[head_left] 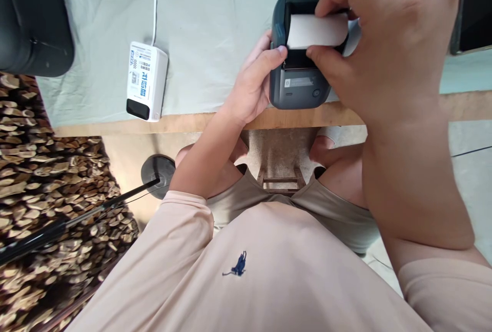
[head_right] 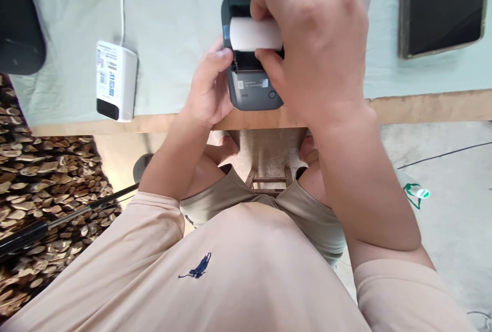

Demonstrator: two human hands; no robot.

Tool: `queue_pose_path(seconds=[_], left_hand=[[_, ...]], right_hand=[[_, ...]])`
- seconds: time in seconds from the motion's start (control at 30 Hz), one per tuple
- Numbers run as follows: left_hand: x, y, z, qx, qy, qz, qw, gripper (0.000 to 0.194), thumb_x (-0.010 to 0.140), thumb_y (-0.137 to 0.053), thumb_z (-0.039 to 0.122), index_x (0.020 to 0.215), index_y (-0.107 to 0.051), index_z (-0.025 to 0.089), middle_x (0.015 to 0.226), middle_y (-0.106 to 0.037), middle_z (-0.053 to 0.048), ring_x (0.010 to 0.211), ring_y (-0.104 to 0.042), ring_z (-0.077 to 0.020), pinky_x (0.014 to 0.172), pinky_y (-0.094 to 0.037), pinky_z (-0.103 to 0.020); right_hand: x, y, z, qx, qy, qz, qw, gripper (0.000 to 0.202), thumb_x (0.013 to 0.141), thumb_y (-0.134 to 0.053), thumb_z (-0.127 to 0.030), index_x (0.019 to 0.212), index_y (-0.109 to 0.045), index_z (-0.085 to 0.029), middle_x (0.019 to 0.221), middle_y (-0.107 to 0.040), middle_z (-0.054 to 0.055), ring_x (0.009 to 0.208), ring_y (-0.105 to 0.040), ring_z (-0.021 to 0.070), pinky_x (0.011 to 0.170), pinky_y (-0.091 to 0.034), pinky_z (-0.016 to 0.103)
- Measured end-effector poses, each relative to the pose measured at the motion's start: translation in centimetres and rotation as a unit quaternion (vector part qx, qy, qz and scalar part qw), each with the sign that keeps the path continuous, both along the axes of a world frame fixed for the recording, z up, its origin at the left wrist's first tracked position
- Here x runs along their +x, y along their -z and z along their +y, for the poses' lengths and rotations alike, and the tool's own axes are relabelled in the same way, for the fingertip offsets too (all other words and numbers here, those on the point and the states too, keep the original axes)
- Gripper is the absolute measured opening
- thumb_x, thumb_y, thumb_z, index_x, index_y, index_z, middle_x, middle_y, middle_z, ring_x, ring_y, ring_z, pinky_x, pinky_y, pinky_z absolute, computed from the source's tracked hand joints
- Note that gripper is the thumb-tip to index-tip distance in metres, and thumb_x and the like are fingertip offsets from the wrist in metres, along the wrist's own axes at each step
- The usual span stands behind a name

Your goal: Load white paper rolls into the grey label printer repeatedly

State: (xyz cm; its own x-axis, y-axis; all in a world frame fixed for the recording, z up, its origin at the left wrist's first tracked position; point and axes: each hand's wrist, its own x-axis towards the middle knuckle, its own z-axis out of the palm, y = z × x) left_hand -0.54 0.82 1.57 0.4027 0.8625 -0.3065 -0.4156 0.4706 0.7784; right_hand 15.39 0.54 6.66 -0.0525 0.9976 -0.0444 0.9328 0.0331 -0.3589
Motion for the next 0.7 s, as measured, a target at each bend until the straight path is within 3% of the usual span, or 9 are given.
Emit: queue_pose_path(seconds=[0.23, 0.47, 0.57, 0.7], left_hand=[[-0.3, 0.3, 0.1, 0.013, 0.011, 0.015, 1.000, 0.010, 0.090, -0.055, 0.029, 0.096, -0.063, 0.031, 0.105, -0.078, 0.000, 0.133, -0.060, -0.0284, 0.104, -0.057, -0.037], [0.0, 0.1, 0.2, 0.000, -0.006, -0.005, 1.000, 0.021, 0.096, -0.045, 0.033, 0.092, -0.065, 0.026, 0.096, -0.076, -0.002, 0.122, -0.070, -0.0253, 0.098, -0.062, -0.038], [-0.1, 0.0, 0.2, 0.013, 0.002, 0.005, 1.000, 0.025, 0.096, -0.047, 0.037, 0.098, -0.069, 0.024, 0.093, -0.077, -0.004, 0.126, -0.067, -0.0278, 0.100, -0.060, -0.040], [-0.5, 0.2, 0.1, 0.016, 0.009, 0.022, 1.000, 0.023, 0.089, -0.063, 0.030, 0.112, -0.066, 0.029, 0.108, -0.079, 0.000, 0.135, -0.060, -0.0308, 0.109, -0.054, -0.045]], right_hand=[[0.4, 1.8, 0.6, 0.027, 0.002, 0.034, 0.999, 0.029, 0.077, -0.054, -0.030, 0.100, -0.071, -0.022, 0.106, -0.068, -0.004, 0.124, -0.055, 0.0260, 0.113, -0.043, 0.054], [0.9, 2.3, -0.2, 0.131, -0.062, 0.081, 0.986, 0.032, 0.086, -0.054, -0.051, 0.088, -0.075, -0.028, 0.104, -0.067, -0.004, 0.110, -0.060, 0.0180, 0.103, -0.044, 0.044], [1.1, 3.3, -0.5, 0.171, -0.100, 0.103, 0.975, 0.037, 0.089, -0.051, -0.057, 0.086, -0.075, -0.029, 0.100, -0.068, -0.004, 0.103, -0.058, 0.0135, 0.099, -0.045, 0.041], [1.4, 4.8, -0.7, 0.240, -0.143, 0.134, 0.951, 0.034, 0.091, -0.050, -0.053, 0.088, -0.075, -0.030, 0.102, -0.067, -0.005, 0.102, -0.056, 0.0115, 0.096, -0.045, 0.039]])
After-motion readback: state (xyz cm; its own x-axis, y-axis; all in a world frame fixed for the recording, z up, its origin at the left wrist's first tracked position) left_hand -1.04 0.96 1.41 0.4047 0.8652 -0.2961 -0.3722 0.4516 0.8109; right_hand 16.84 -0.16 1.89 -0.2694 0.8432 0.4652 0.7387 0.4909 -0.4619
